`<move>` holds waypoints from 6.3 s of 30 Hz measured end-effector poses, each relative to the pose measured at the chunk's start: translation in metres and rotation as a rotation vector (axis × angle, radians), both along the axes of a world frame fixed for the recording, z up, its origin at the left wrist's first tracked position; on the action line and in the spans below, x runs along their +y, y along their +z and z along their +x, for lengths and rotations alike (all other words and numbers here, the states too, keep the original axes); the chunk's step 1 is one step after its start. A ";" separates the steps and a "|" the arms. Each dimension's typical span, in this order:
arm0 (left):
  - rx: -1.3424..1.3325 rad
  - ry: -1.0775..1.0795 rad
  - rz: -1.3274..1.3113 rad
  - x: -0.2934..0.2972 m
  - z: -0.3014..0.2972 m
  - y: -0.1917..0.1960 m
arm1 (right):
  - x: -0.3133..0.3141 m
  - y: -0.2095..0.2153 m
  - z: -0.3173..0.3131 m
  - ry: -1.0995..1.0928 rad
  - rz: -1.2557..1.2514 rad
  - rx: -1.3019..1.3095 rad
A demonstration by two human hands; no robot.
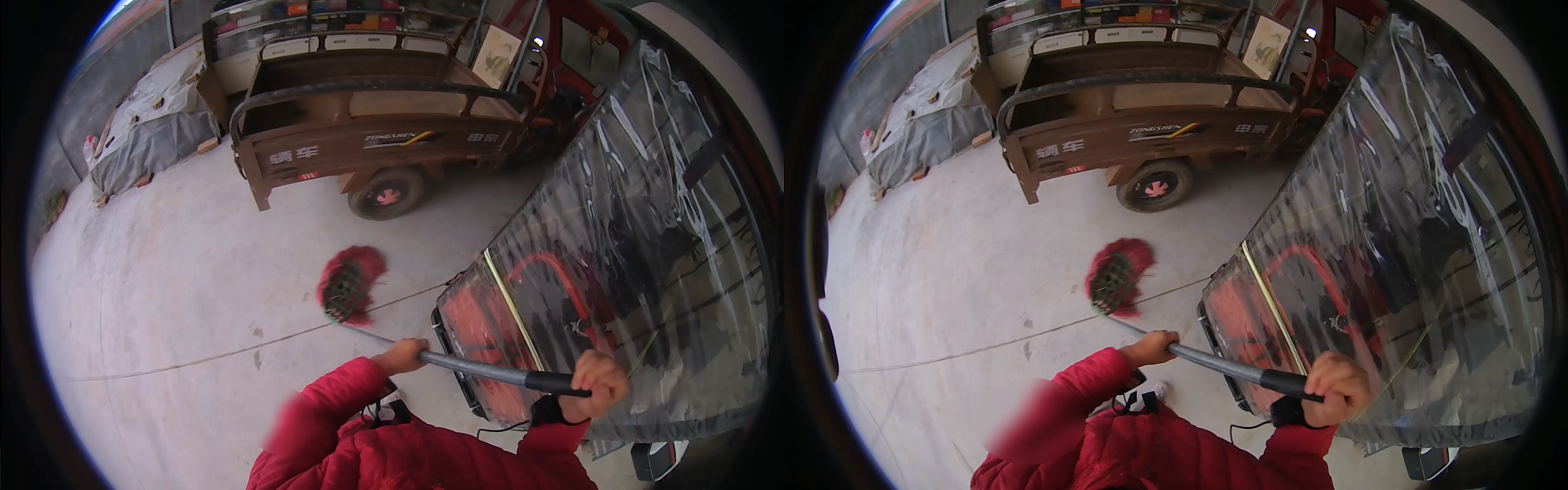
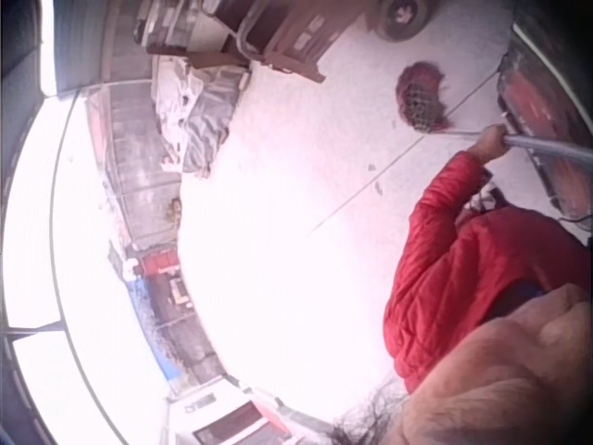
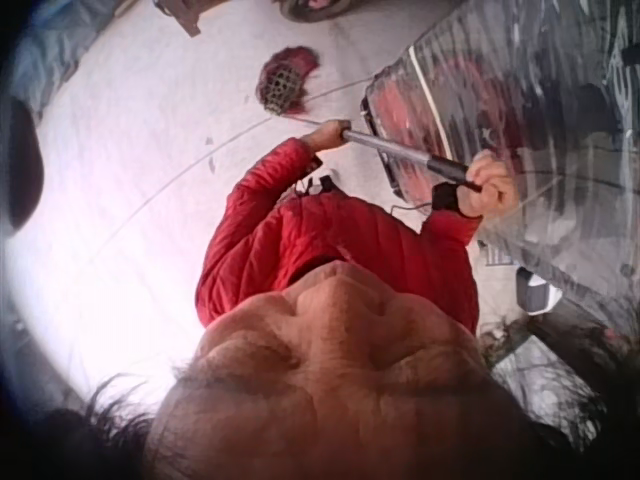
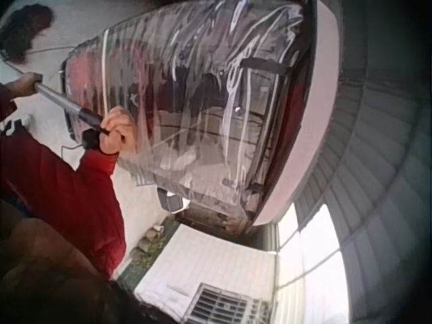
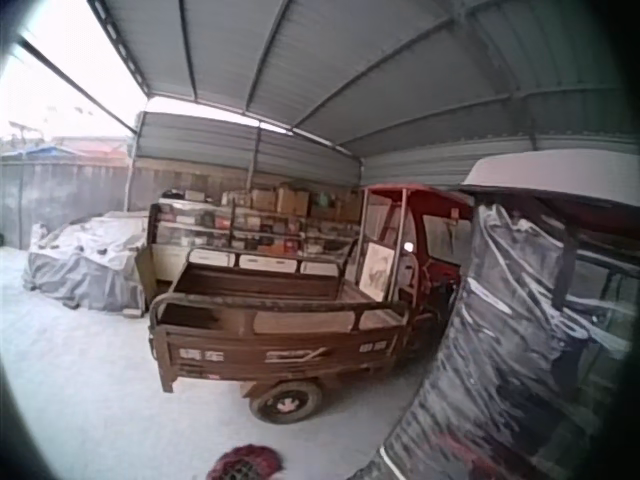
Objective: The person mops a concrete floor using a red string mop. They move around a scooter, a three-wheeled vehicle, and a covered pile, then enter a small shop area with display counters and a ladder, continuing to mop the floor throughout.
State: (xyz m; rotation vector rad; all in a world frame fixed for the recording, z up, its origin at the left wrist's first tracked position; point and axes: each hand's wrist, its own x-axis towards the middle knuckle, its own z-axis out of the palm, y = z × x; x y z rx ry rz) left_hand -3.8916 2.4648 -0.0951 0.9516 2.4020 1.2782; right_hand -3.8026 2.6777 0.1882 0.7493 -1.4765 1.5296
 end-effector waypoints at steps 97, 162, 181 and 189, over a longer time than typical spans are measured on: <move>0.040 -0.056 0.091 -0.116 -0.150 -0.055 | -0.135 -0.024 -0.120 0.095 -0.184 -0.134; -0.002 0.676 -0.143 -0.589 -0.344 -0.093 | -0.554 -0.072 -0.431 0.681 -0.057 -0.306; 0.177 0.209 0.103 -0.771 -0.474 -0.005 | -0.724 0.006 -0.491 0.509 -0.168 -0.301; 0.165 -0.016 0.178 -0.727 -0.535 0.004 | -0.753 0.029 -0.494 0.268 0.275 0.068</move>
